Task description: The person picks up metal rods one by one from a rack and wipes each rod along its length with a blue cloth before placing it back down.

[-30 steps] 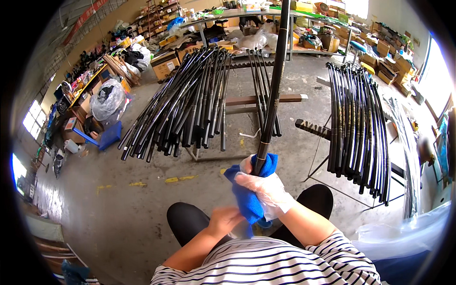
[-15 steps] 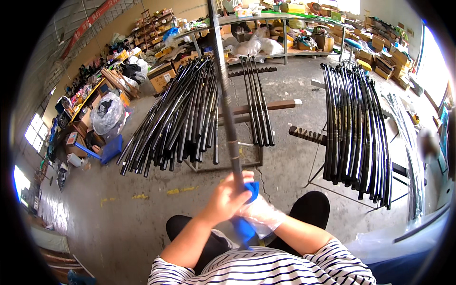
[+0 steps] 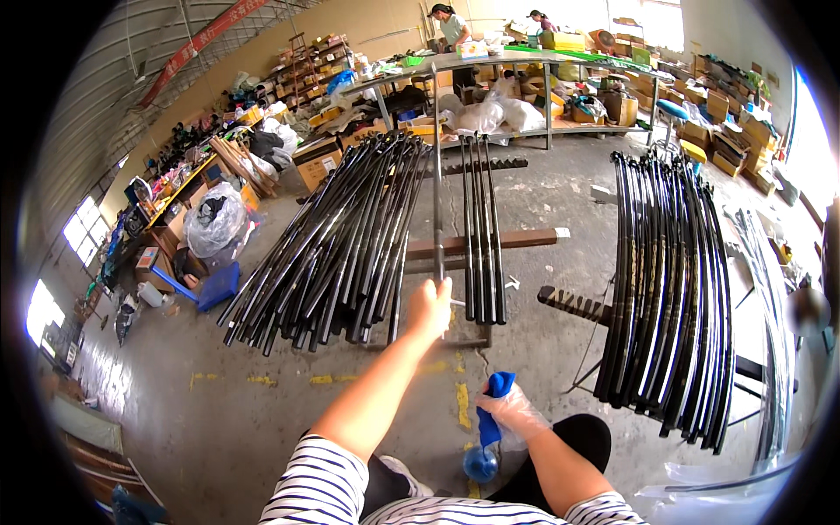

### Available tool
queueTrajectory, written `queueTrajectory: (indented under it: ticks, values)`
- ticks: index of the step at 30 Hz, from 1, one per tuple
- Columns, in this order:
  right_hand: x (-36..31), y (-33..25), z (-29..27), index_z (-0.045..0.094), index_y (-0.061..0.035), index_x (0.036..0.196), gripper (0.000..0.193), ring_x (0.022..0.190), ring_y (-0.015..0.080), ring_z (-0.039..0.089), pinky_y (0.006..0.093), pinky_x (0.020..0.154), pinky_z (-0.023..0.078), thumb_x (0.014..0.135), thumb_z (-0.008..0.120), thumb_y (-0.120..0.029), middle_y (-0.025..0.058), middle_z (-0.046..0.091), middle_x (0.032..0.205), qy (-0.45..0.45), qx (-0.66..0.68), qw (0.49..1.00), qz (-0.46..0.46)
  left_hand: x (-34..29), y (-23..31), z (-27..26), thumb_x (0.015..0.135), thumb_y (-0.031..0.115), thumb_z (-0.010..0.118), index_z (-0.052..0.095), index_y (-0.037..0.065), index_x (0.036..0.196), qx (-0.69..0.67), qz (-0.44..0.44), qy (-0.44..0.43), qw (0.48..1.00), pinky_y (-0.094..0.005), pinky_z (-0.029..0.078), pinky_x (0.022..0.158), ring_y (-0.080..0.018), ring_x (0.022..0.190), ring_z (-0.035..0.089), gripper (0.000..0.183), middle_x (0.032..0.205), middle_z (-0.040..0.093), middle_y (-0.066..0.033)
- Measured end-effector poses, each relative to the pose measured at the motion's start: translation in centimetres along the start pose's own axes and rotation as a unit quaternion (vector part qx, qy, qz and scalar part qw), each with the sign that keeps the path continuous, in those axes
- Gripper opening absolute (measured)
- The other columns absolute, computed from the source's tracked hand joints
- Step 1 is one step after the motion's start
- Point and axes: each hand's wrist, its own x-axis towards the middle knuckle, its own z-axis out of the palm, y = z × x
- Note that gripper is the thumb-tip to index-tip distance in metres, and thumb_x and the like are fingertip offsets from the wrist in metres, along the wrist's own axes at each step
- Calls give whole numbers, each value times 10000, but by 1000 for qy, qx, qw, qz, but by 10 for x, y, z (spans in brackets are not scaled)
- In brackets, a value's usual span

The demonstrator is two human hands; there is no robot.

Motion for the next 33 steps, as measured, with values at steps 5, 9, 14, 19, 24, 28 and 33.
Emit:
queueTrajectory:
  ticks: [5, 9, 14, 19, 24, 28, 33]
  values:
    - [10, 4, -2, 545, -74, 779, 170, 613, 140, 558, 306, 586, 465, 709, 675, -158, 26, 575, 676, -2, 93, 995, 22, 43, -44, 48, 882, 354, 505, 524, -45, 744, 137, 17, -11, 990, -359, 461, 425, -234, 426, 570, 422, 551, 573, -134]
    - [20, 14, -5, 539, -75, 763, 157, 595, 133, 541, 304, 566, 456, 714, 671, -145, 20, 562, 664, 1, 135, 991, 22, 62, -56, 67, 876, 361, 497, 558, -60, 757, 134, -4, -33, 990, -366, 463, 446, -251, 455, 586, 442, 569, 588, -154]
    - [20, 5, -1, 544, -73, 770, 174, 590, 133, 538, 303, 561, 454, 702, 681, -156, 19, 564, 660, -21, 157, 987, 38, 83, -75, 73, 878, 395, 464, 580, -57, 765, 104, -5, -44, 994, -396, 461, 568, -300, 596, 592, 480, 664, 598, -191]
    - [33, 26, 3, 518, -63, 823, 234, 623, 156, 565, 307, 566, 485, 689, 708, -90, 40, 559, 711, -20, 133, 990, 41, 78, -50, 52, 890, 468, 363, 626, -42, 798, 251, 11, -94, 963, -465, 459, 775, -387, 860, 593, 582, 854, 615, -259]
    - [19, -9, 2, 536, -65, 806, 189, 604, 164, 564, 315, 552, 470, 709, 692, -109, 50, 563, 669, -6, 193, 978, 75, 22, 19, -24, 838, 349, 549, 622, 71, 869, 328, 213, -16, 920, -396, 493, 695, -302, 791, 607, 290, 846, 607, -131]
    - [24, 8, 7, 533, -69, 788, 190, 583, 149, 541, 306, 536, 456, 697, 695, -109, 30, 547, 666, 19, 156, 986, 64, 58, -3, -146, 771, 269, 625, 654, 54, 750, 328, 122, 87, 933, -385, 482, 600, -312, 635, 608, 219, 712, 627, -138]
    - [22, 3, 13, 526, -75, 802, 216, 600, 127, 536, 277, 542, 448, 676, 700, -54, 19, 544, 695, 8, 157, 985, 72, 84, -159, -315, 795, 310, 606, 629, 31, 919, 490, -145, 138, 849, -421, 458, 805, -353, 939, 577, 306, 973, 611, -206]
